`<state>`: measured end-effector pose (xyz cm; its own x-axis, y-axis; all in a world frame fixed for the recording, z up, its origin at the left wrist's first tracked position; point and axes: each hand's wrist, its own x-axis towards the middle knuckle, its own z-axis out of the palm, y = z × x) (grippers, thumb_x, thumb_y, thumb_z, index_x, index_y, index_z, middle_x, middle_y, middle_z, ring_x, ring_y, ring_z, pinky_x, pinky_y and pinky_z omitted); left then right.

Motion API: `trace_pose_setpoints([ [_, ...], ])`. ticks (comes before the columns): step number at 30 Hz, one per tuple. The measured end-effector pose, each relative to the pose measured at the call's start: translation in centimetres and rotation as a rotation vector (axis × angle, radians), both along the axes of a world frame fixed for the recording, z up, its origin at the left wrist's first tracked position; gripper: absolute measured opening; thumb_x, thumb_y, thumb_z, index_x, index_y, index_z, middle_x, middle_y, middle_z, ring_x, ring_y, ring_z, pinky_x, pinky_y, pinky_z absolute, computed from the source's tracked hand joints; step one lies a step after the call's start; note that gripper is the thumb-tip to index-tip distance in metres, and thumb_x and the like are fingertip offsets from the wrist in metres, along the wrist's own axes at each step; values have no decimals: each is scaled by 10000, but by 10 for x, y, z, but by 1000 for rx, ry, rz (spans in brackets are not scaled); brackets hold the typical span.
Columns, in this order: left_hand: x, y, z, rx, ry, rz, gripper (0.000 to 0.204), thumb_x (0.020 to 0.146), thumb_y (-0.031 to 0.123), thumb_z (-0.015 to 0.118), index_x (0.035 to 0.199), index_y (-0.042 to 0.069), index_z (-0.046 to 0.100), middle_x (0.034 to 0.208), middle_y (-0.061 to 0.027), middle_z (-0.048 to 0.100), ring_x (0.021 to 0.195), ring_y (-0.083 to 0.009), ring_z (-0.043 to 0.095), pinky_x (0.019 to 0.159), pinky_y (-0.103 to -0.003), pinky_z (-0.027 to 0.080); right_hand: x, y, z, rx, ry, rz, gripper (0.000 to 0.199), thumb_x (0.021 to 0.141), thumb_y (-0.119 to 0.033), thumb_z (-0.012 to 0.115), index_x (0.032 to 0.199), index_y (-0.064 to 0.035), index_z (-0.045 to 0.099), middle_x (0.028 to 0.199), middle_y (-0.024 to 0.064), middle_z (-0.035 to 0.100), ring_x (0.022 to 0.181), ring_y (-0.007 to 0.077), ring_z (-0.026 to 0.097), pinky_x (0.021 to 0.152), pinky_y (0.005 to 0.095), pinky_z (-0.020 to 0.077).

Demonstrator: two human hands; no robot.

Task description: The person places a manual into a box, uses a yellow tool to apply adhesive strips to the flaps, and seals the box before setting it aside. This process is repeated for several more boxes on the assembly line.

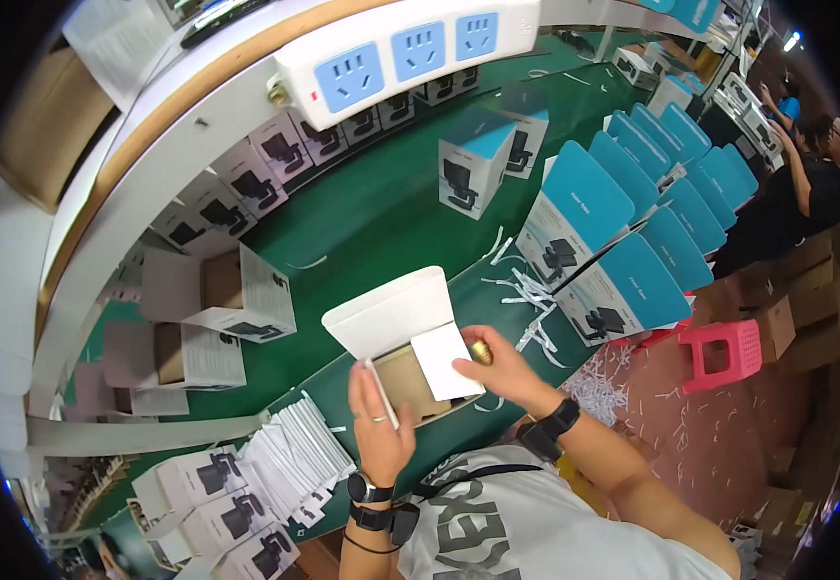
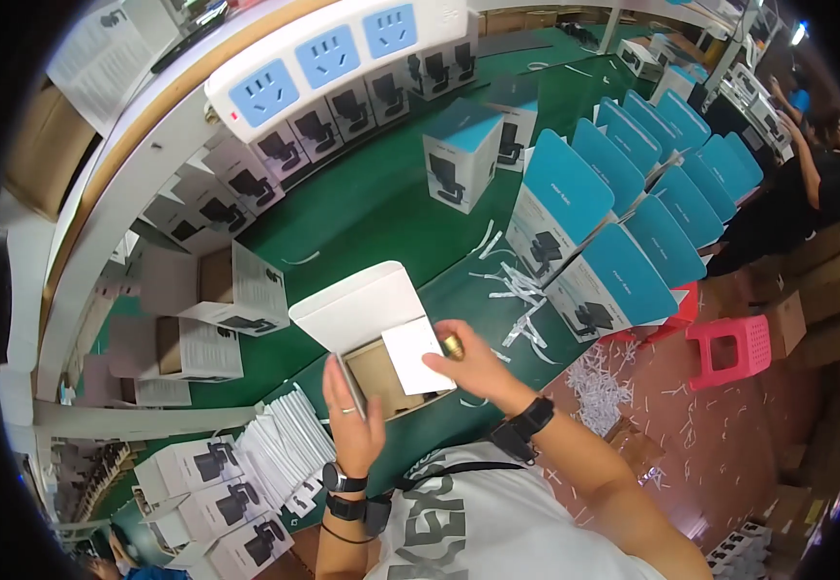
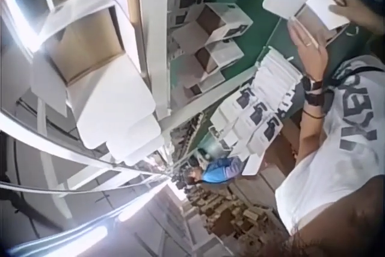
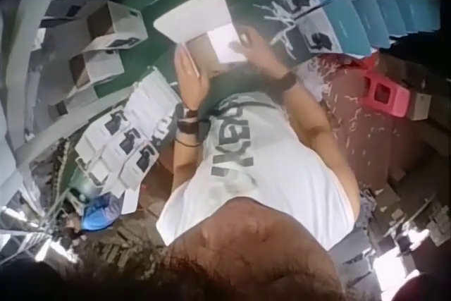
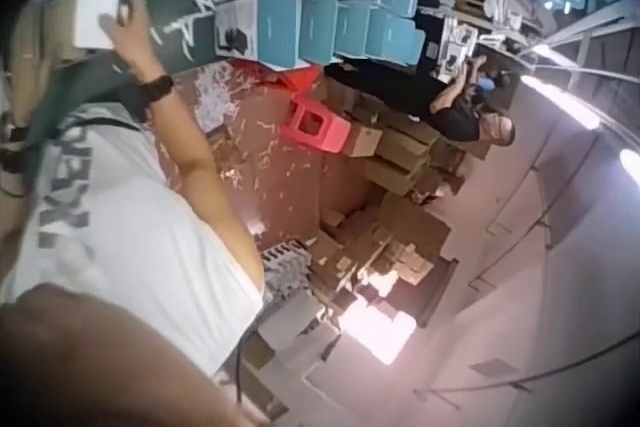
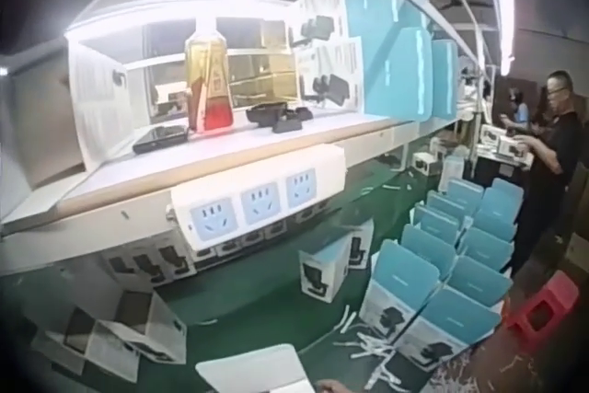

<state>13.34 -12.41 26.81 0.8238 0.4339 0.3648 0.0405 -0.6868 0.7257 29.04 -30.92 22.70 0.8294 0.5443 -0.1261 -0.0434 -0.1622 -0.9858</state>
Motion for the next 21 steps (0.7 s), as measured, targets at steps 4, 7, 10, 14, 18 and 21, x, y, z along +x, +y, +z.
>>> trace_pose_setpoints([
  [4, 9, -23, 23, 338, 177, -136, 906, 904, 351, 781, 1595, -50, 354, 1650, -340, 305, 1521, -505, 326, 1242, -587, 266, -22, 17, 5, -118, -444, -53, 416, 1003, -196, 703, 1353, 8, 605, 1209, 164, 687, 1011, 312, 700, 921, 365, 552],
  [7, 14, -32, 17, 502, 353, -111, 960, 880, 424, 788, 1605, -35, 358, 1679, -310, 285, 1561, -477, 274, 1260, -611, 212, -17, 9, 30, -146, -424, -2, 323, 988, -181, 707, 1266, -23, 665, 1108, 162, 703, 963, 340, 702, 859, 378, 559],
  [10, 14, -28, 12, 594, 371, -212, 996, 854, 479, 792, 1609, -14, 370, 1695, -252, 302, 1561, -465, 286, 1251, -636, 209, 6, 6, 47, -220, -554, 16, 239, 969, -169, 715, 1180, -55, 711, 1006, 143, 711, 900, 345, 702, 787, 392, 560],
  [14, 11, -28, 12, 550, 355, -201, 988, 851, 470, 797, 1608, -7, 380, 1702, -209, 320, 1562, -461, 289, 1253, -629, 210, 26, 10, 55, -317, -835, 8, 146, 939, -160, 732, 1069, -94, 748, 869, 98, 708, 789, 322, 700, 675, 411, 549],
  [18, 12, -28, 16, 538, 351, -206, 985, 848, 470, 800, 1603, -10, 389, 1697, -213, 329, 1562, -456, 292, 1254, -627, 208, 28, 10, 57, -286, -848, -30, 112, 920, -156, 744, 1017, -103, 757, 803, 76, 703, 707, 309, 692, 601, 418, 532],
  [21, 13, -29, 14, 540, 345, -201, 982, 847, 472, 800, 1600, -11, 395, 1696, -213, 331, 1561, -455, 294, 1254, -628, 209, 26, 7, 56, -285, -824, -40, 104, 918, -148, 743, 1009, -100, 761, 804, 77, 704, 677, 312, 687, 574, 413, 528],
])
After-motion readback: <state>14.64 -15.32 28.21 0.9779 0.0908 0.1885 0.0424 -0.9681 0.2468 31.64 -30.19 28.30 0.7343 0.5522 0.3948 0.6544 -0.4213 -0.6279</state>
